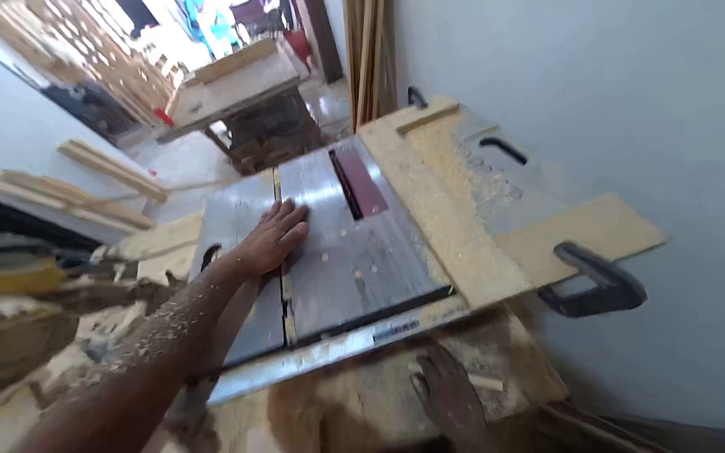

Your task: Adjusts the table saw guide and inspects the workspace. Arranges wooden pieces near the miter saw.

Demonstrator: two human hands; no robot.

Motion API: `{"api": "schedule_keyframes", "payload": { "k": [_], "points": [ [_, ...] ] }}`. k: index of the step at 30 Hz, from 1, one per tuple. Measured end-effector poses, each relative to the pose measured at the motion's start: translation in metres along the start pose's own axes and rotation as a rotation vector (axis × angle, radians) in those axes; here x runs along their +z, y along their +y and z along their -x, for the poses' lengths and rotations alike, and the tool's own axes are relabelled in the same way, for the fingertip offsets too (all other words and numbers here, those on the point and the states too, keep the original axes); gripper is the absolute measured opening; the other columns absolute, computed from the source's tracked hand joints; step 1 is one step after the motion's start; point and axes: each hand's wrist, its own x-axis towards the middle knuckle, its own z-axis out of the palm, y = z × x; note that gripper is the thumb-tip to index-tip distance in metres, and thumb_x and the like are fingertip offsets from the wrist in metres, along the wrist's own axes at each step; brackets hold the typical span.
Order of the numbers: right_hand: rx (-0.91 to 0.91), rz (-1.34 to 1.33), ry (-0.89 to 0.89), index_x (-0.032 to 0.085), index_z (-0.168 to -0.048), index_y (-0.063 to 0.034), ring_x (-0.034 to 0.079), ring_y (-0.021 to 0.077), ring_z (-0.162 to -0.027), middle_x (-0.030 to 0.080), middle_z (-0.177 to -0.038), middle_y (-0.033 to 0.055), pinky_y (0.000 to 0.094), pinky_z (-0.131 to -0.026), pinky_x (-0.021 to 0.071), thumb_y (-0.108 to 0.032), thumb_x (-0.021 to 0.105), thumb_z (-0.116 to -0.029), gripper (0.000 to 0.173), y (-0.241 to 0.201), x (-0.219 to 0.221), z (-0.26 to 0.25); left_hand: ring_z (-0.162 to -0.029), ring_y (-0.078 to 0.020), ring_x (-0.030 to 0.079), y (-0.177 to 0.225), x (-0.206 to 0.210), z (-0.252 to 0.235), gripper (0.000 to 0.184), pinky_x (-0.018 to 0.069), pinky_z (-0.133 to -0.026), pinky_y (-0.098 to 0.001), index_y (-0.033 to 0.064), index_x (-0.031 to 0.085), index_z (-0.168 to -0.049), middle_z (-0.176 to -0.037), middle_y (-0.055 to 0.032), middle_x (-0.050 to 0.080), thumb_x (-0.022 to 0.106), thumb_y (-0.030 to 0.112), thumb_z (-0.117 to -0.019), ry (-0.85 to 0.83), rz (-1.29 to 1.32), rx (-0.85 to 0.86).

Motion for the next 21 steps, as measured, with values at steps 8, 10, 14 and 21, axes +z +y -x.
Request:
{"api": "schedule_keyframes", "payload": {
  "k": [8, 10, 14, 21],
  "points": [
    [-0.018, 0.005, -0.128, 0.070, -0.130, -0.0156, 0.047, 0.0305, -0.144, 0.056, -0.150, 0.0089, 0.0525, -0.117, 0.0399, -0.051, 0.045, -0.1037, 0.050, 0.002, 0.002, 0.004, -0.075, -0.0067, 0.072, 0.131, 0.059, 0.230, 0.045, 0.0628, -0.071, -0.0301, 0.0117, 0.076, -0.103, -0.086, 0.0020, 0.076, 0.047, 0.045, -0.1080, -0.303, 0.751, 0.191],
    [-0.017, -0.007, -0.161, 0.068, -0.133, -0.0173, 0.047, 0.0314, -0.144, 0.055, -0.151, 0.0098, 0.0523, -0.118, 0.0385, -0.055, 0.040, -0.1041, 0.055, 0.001, 0.003, 0.008, -0.096, -0.0171, 0.072, 0.119, 0.113, 0.229, 0.040, 0.0604, -0.089, -0.0420, 0.0109, 0.070, -0.125, -0.111, -0.0067, 0.074, 0.048, 0.039, -0.1075, -0.392, 0.646, -0.250],
    [-0.005, -0.035, -0.269, 0.064, -0.138, -0.0173, 0.041, 0.0330, -0.148, 0.048, -0.157, 0.0108, 0.0531, -0.121, 0.0337, -0.053, 0.041, -0.1046, 0.054, -0.003, -0.011, 0.006, -0.106, -0.0262, 0.070, 0.079, 0.210, 0.179, 0.039, 0.0600, -0.089, -0.0455, 0.0047, 0.054, -0.141, -0.127, -0.0153, 0.067, 0.051, 0.027, -0.1088, 0.063, 1.082, -0.800],
    [0.010, -0.011, -0.247, 0.066, -0.135, -0.0181, 0.041, 0.0300, -0.148, 0.049, -0.157, 0.0093, 0.0500, -0.121, 0.0339, -0.057, 0.041, -0.1038, 0.055, -0.002, -0.006, 0.006, -0.088, -0.0304, 0.073, 0.088, 0.236, 0.148, 0.038, 0.0626, -0.077, -0.0456, -0.0006, 0.055, -0.133, -0.103, -0.0210, 0.071, 0.042, 0.028, -0.1119, 0.257, 1.469, -0.913]
  ]
}}
